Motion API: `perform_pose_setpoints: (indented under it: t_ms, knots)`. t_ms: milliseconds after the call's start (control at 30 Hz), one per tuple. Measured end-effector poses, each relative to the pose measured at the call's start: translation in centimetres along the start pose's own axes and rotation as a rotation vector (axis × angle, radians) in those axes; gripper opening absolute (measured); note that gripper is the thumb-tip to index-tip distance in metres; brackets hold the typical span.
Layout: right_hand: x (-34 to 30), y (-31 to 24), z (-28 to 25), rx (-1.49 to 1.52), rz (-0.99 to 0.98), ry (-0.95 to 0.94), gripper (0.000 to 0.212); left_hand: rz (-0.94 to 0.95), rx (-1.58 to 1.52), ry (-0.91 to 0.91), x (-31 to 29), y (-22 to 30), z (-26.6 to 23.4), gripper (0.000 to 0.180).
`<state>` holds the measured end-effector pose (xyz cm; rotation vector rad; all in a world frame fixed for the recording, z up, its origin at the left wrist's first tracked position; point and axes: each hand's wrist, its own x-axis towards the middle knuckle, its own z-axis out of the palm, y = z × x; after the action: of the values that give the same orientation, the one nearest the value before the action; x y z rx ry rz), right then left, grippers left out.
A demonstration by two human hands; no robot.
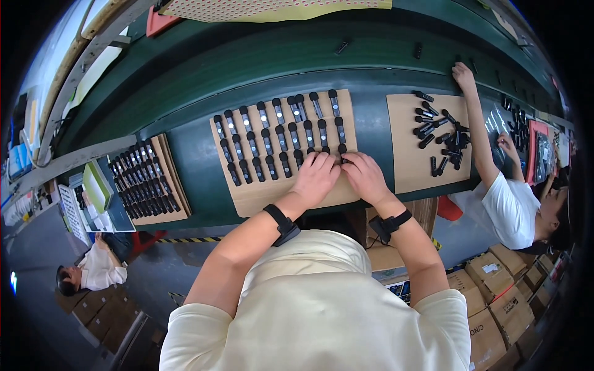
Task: The person picks up a microphone and a receiver from a cardboard sheet, aligns them to check the fit, and places them back. This process is repeated for multiple pairs of microphones and receivers on the tray.
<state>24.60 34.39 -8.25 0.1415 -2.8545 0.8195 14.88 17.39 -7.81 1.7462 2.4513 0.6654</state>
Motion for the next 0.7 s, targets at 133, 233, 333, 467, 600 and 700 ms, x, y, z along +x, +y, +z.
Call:
perform_pose_setpoints:
  t_ms: [133,233,333,467,600,700]
  knots:
    - [0.9,0.4,-1.5,0.004,-0.009,-0.007,0.028,0.010,-0.001,0.011,0.0,-0.3,-0.4,0.022]
    - [2.3,1.7,-3.2,0.018,-0.006,-0.028,0.029,-0.004,-0.032,-0.012,0.0,-0.5,-0.9,0.022]
    - [6.1,5.1,-4.4,-0.005,0.017,0.073,0.031,-0.030,-0.079,-0.004,-0.1,-0.2,-1.6,0.023]
    - [13.4,9.8,-4.6,-0.087,-0.015,0.066,0.032,-0.126,-0.190,0.064,-0.4,0.2,-2.9,0.023]
    - [20.6,13.6,-2.2,-0.144,-0.031,0.074,0.037,-0.282,-0.298,0.143,-0.8,0.1,-5.2,0.023]
    - [24.4,16.0,0.2,-0.212,0.006,0.056,0.037,-0.376,-0.319,0.177,-1.3,-0.3,-7.1,0.022]
